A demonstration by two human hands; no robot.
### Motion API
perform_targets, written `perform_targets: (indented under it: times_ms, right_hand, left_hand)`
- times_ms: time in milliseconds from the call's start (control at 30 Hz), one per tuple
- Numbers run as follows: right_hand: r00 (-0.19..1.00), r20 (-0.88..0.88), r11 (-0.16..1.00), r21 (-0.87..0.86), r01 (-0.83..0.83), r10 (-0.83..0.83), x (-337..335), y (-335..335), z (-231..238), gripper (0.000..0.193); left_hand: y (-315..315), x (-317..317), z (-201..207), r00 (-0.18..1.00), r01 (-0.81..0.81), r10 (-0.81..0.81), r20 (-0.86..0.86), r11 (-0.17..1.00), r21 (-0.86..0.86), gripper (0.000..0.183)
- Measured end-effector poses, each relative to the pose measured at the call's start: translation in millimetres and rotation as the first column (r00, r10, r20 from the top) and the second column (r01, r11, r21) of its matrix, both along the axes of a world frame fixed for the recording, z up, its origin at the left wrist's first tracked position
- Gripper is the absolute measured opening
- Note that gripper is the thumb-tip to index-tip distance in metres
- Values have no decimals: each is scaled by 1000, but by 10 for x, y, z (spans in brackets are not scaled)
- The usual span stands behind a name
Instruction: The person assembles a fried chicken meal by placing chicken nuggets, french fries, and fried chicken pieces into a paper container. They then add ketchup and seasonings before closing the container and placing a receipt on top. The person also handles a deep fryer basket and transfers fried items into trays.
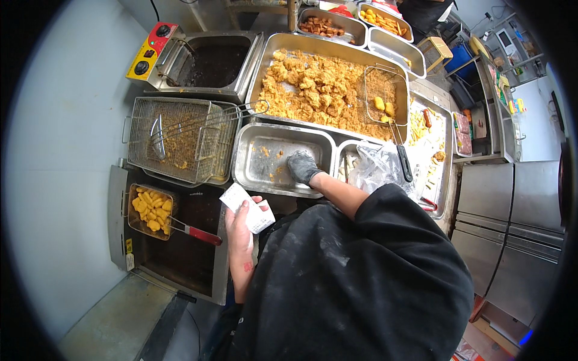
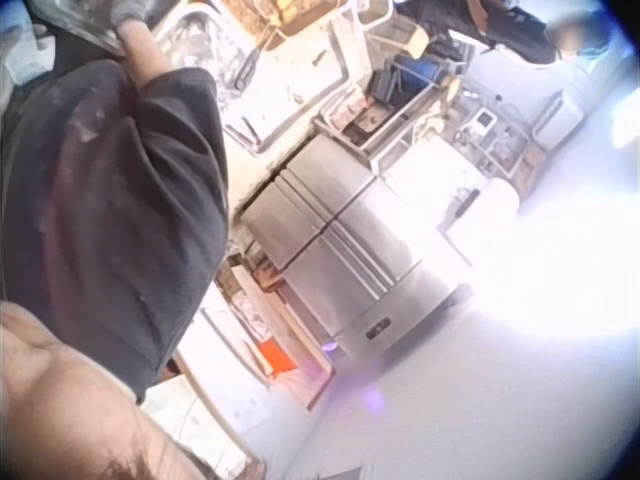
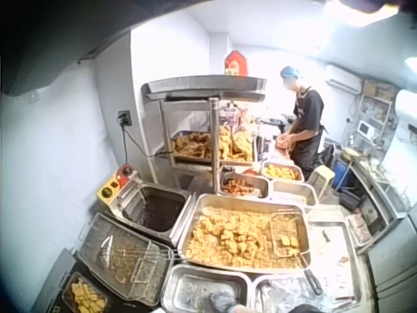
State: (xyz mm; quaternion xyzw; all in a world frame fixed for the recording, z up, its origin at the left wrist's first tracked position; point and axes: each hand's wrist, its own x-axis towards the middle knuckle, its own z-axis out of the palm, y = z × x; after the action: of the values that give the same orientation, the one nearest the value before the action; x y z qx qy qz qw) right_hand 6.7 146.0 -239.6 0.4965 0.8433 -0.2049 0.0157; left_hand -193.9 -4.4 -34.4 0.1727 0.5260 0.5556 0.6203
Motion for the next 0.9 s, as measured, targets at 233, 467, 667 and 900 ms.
perform_targets:
  times_ms: [233, 467, 667, 900]
  right_hand:
    - [986, -159, 968, -249, 17, -58, 394, 226, 793, 30]
    - [622, -548, 720, 50, 692, -560, 1881, 903, 1669, 39]
    - [608, -448, 465, 395, 792, -656, 2132, 905, 2106, 43]
    - [848, -473, 692, 530, 490, -237, 859, 501, 1004, 35]
  left_hand:
    - [61, 31, 50, 999, 40, -40, 14, 999, -24, 30]
    - [41, 21, -4, 998, 53, -53, 20, 999, -10, 33]
    - [108, 53, -35, 997, 70, -69, 16, 997, -15, 33]
    - [218, 139, -27, 994, 106, -106, 14, 994, -12, 35]
